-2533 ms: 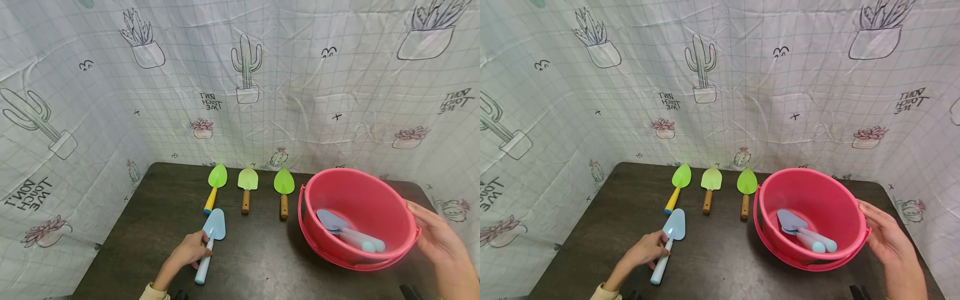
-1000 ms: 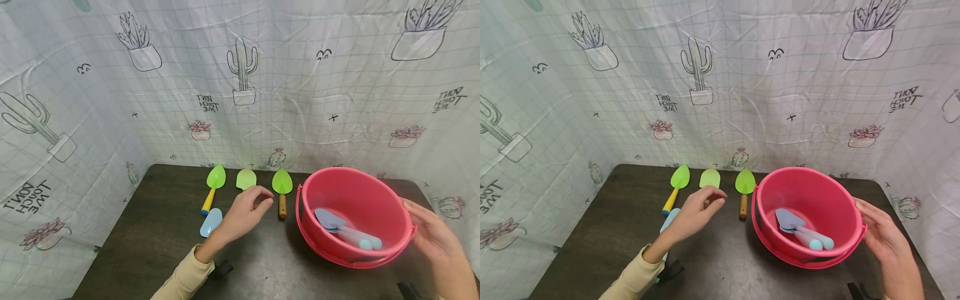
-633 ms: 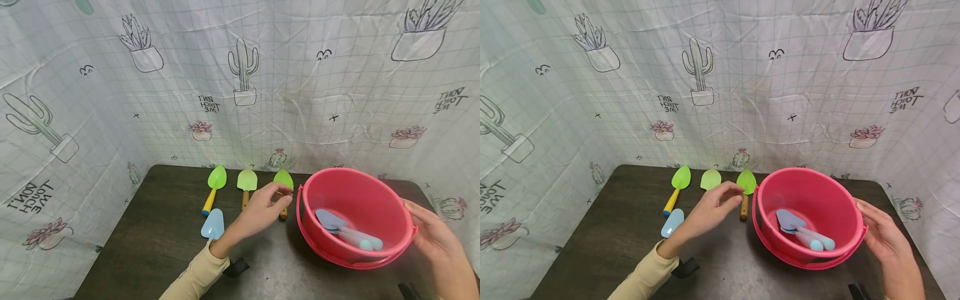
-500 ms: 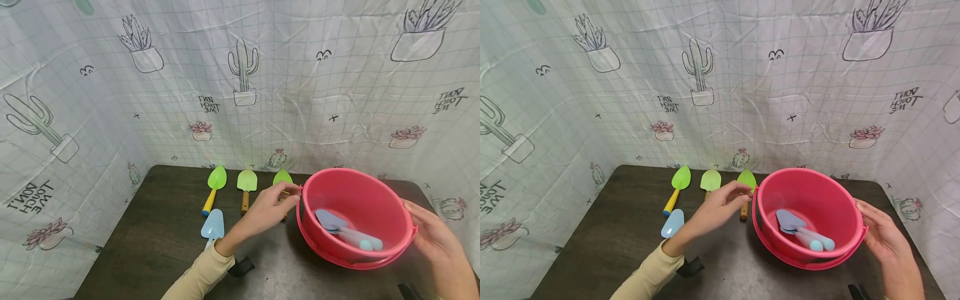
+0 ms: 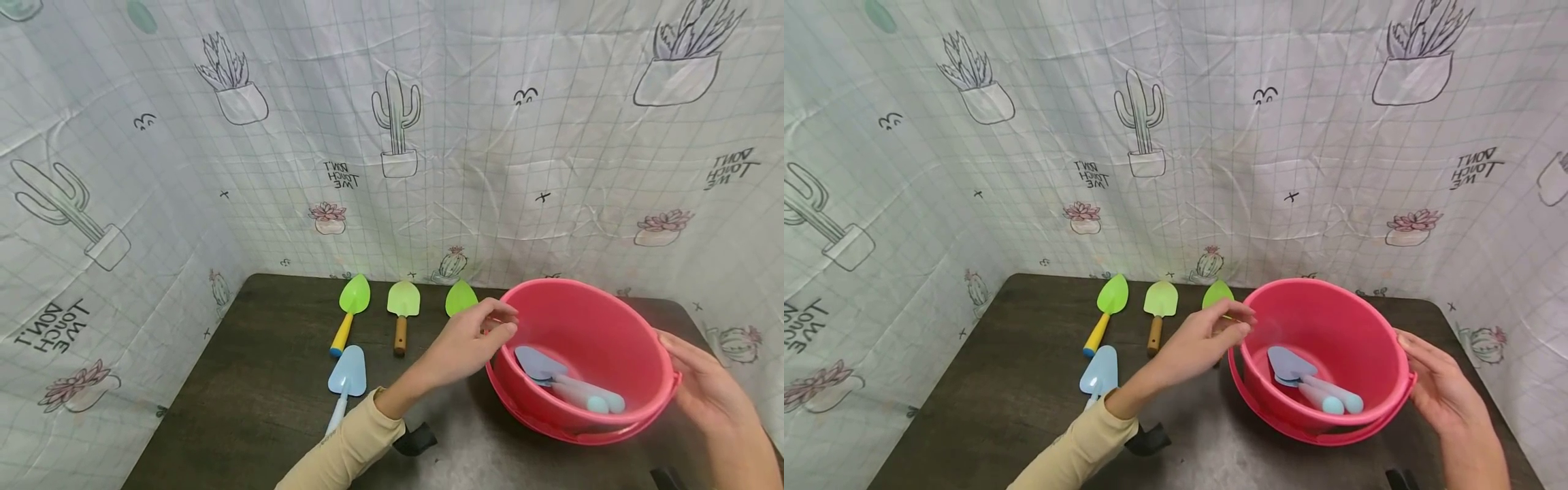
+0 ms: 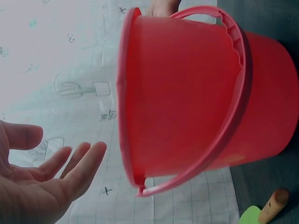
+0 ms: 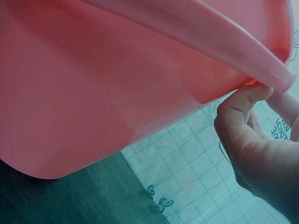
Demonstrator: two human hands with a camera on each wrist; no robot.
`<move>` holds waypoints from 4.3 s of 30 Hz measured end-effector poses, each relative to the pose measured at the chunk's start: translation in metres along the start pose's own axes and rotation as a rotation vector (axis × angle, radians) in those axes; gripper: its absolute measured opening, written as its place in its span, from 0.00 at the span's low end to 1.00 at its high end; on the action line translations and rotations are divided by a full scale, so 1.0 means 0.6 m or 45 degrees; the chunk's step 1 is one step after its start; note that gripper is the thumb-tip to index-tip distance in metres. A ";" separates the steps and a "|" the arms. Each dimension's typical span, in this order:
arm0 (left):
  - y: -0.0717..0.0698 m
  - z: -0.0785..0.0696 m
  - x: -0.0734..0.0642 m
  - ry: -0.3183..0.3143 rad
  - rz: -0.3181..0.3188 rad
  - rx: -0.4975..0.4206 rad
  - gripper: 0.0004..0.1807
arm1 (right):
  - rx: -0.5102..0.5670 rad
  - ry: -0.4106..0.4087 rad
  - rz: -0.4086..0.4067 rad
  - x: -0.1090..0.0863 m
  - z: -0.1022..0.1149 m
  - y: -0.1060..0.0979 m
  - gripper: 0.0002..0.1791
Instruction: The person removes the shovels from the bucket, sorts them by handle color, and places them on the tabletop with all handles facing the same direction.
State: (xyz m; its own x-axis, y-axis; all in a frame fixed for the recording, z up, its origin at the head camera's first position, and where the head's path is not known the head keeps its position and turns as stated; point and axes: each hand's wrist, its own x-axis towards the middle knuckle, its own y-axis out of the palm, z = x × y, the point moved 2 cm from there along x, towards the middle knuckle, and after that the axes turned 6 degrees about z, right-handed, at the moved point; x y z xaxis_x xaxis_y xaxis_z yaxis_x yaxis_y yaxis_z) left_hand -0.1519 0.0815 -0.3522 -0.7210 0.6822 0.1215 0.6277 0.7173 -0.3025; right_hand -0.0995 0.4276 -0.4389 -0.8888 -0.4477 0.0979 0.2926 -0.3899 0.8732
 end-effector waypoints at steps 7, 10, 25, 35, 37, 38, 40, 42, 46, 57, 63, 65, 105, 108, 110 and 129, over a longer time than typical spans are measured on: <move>0.029 -0.006 0.013 -0.071 0.046 0.014 0.15 | -0.083 -0.035 -0.098 -0.003 -0.001 0.001 0.28; 0.039 -0.004 0.020 -0.090 0.068 0.009 0.16 | -0.083 -0.035 -0.113 -0.004 -0.001 0.002 0.27; 0.068 -0.010 0.067 -0.176 0.118 0.427 0.20 | -0.120 -0.062 -0.126 -0.004 -0.003 0.004 0.27; 0.085 -0.007 0.079 -0.290 0.159 0.282 0.20 | -0.093 -0.047 -0.039 -0.003 -0.002 0.002 0.28; 0.087 -0.007 0.082 -0.324 0.186 0.284 0.20 | -0.086 -0.040 -0.005 -0.002 -0.001 0.001 0.29; 0.088 -0.007 0.083 -0.347 0.202 0.289 0.20 | -0.089 -0.041 0.003 -0.002 -0.001 0.001 0.30; 0.092 -0.008 0.086 -0.389 0.248 0.310 0.21 | -0.106 -0.048 -0.015 -0.003 -0.001 0.001 0.29; 0.096 -0.008 0.088 -0.431 0.291 0.343 0.20 | -0.104 -0.045 -0.018 -0.004 -0.001 0.001 0.29; 0.103 -0.011 0.091 -0.498 0.347 0.366 0.18 | -0.104 -0.038 -0.025 -0.005 -0.001 0.002 0.29; 0.117 -0.010 0.102 -0.601 0.474 0.284 0.22 | -0.099 -0.032 -0.003 -0.005 -0.001 0.001 0.29; 0.121 -0.005 0.113 -0.614 0.533 0.255 0.18 | -0.044 0.004 0.043 -0.004 0.000 0.004 0.31; 0.123 -0.004 0.116 -0.625 0.548 0.278 0.18 | -0.044 0.001 0.040 -0.004 0.000 0.004 0.31; 0.163 0.020 0.143 -0.763 0.842 0.289 0.15 | -0.139 -0.025 -0.111 -0.011 0.000 0.001 0.28; 0.166 0.022 0.144 -0.688 0.872 0.390 0.13 | -0.149 -0.023 -0.114 -0.012 0.000 0.001 0.28; 0.168 0.024 0.144 -0.639 0.874 0.486 0.12 | -0.142 -0.016 -0.090 -0.011 0.000 0.002 0.28; 0.132 0.011 0.140 -0.510 0.860 0.349 0.05 | -0.140 -0.034 -0.059 -0.009 0.001 -0.001 0.29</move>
State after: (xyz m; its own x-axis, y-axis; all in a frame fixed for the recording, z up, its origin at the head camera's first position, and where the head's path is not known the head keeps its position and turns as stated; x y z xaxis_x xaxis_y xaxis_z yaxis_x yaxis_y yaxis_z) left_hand -0.1649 0.1948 -0.3722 -0.2972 0.8144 -0.4984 0.9064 0.0764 -0.4155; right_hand -0.0951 0.4306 -0.4398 -0.9108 -0.4065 0.0726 0.2868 -0.4963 0.8194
